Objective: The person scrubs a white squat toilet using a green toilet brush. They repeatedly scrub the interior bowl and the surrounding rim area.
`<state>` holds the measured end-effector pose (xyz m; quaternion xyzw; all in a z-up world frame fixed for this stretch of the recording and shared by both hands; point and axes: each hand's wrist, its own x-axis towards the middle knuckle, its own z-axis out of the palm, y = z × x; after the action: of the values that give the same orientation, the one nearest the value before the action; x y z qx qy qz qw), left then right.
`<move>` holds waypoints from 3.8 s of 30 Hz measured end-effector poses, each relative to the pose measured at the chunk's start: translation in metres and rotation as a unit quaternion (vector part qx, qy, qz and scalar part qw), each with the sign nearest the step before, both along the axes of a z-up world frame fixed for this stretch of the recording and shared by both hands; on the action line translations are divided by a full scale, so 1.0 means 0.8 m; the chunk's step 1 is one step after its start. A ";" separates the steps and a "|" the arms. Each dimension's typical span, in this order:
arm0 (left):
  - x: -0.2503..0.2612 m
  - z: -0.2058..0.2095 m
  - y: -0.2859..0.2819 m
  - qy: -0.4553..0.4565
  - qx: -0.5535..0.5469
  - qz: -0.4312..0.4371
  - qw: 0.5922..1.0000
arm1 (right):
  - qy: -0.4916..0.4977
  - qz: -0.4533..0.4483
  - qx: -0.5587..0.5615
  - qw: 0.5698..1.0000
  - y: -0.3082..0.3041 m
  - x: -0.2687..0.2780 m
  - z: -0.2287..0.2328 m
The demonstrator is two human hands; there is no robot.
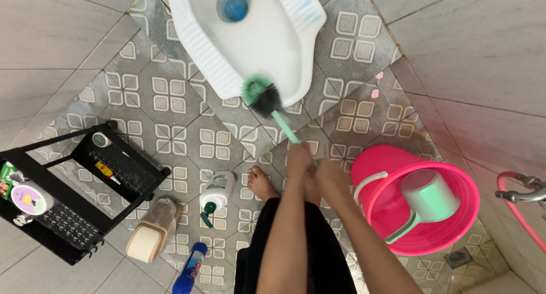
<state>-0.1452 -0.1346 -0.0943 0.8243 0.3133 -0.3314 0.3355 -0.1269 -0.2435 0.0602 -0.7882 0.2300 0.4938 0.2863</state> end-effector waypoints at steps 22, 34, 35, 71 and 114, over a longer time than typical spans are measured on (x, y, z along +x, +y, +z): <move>-0.010 0.030 -0.051 0.017 0.015 0.031 0.999 | -0.031 -0.006 0.007 0.999 -0.031 -0.027 0.003; -0.055 -0.011 -0.075 -0.005 -0.006 -0.041 0.999 | 0.009 -0.041 -0.021 0.999 -0.057 -0.038 0.017; -0.063 -0.020 -0.088 -0.010 -0.003 -0.066 0.998 | -0.003 -0.038 -0.026 0.999 -0.065 -0.045 0.017; 0.092 0.038 -0.101 0.008 0.016 -0.156 0.988 | -0.036 -0.289 0.029 0.956 -0.050 -0.018 -0.120; -0.051 0.055 -0.060 0.032 0.065 -0.375 0.924 | 0.088 -0.356 0.043 0.929 -0.011 -0.144 -0.068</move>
<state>-0.1859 -0.1825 -0.0504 0.8902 0.0123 -0.4386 0.1222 -0.2422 -0.2525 0.0055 -0.5948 0.4983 0.4359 0.4559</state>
